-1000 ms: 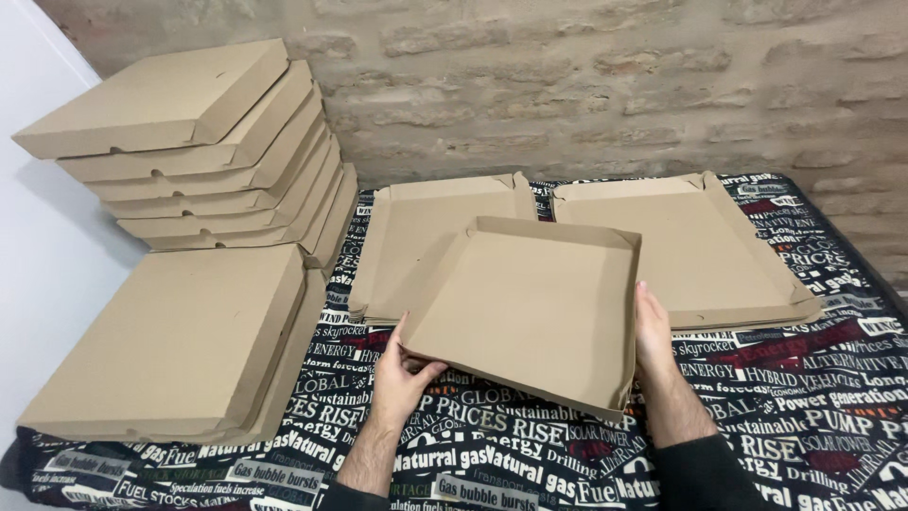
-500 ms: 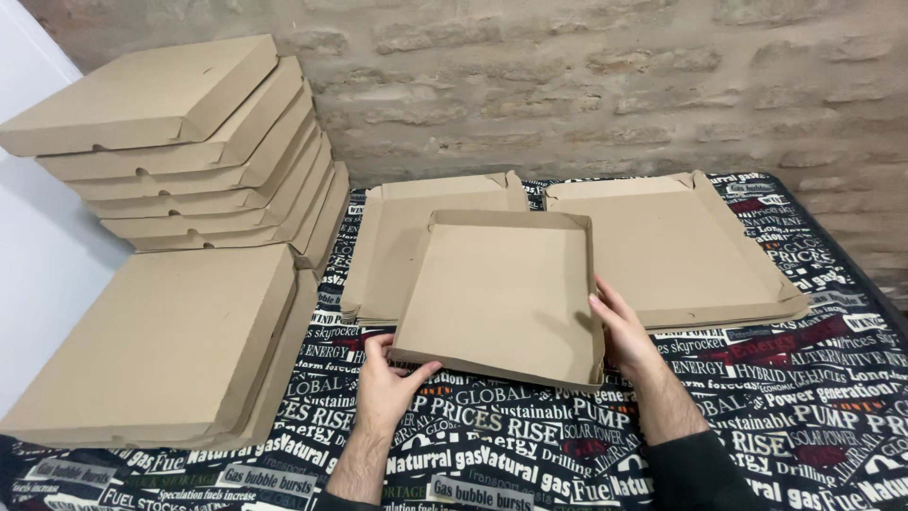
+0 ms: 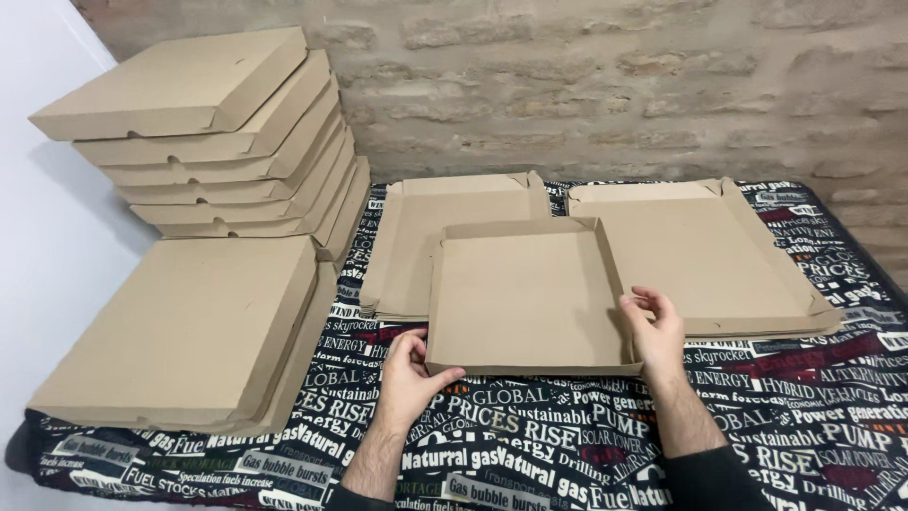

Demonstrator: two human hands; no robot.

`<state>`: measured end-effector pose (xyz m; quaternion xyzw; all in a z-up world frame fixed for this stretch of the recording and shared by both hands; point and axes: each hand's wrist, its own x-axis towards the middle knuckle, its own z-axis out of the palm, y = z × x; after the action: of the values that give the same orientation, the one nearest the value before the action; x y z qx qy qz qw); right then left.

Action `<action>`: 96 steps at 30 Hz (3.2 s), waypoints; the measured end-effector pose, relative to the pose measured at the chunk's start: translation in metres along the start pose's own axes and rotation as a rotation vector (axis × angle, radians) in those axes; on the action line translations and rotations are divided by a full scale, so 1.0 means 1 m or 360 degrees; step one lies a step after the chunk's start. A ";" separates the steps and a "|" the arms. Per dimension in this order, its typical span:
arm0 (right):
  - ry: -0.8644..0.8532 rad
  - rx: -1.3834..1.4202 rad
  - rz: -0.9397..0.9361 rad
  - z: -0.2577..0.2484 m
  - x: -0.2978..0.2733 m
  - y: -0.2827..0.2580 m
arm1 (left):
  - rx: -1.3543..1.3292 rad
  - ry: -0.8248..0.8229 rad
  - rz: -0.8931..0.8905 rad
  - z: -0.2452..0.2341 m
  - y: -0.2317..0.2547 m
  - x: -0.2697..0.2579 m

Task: The person folds multiple flat cardboard boxes into their final three-dimensional shape by hand, placing each completed box into a stack.

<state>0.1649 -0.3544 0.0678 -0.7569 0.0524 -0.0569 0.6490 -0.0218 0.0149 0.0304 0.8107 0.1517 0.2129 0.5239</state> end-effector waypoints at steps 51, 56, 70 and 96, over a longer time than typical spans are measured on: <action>-0.0764 -0.0884 -0.0964 0.035 -0.035 0.015 | -0.0283 0.0509 -0.0225 -0.040 0.004 0.015; -0.0703 -0.1120 -0.1106 0.039 -0.036 0.020 | 0.0705 0.0430 0.0109 -0.010 0.047 0.005; 0.0230 0.0259 -0.1089 -0.095 -0.012 -0.015 | 0.1071 -0.0700 0.1408 0.282 0.096 0.055; 0.0143 -0.0037 -0.0327 -0.142 0.021 0.066 | 0.1195 -0.0930 0.1220 0.320 0.129 0.104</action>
<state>0.1637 -0.5060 0.0246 -0.7624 0.0043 -0.1564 0.6280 0.2318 -0.2399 0.0525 0.9617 -0.2361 0.0869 0.1083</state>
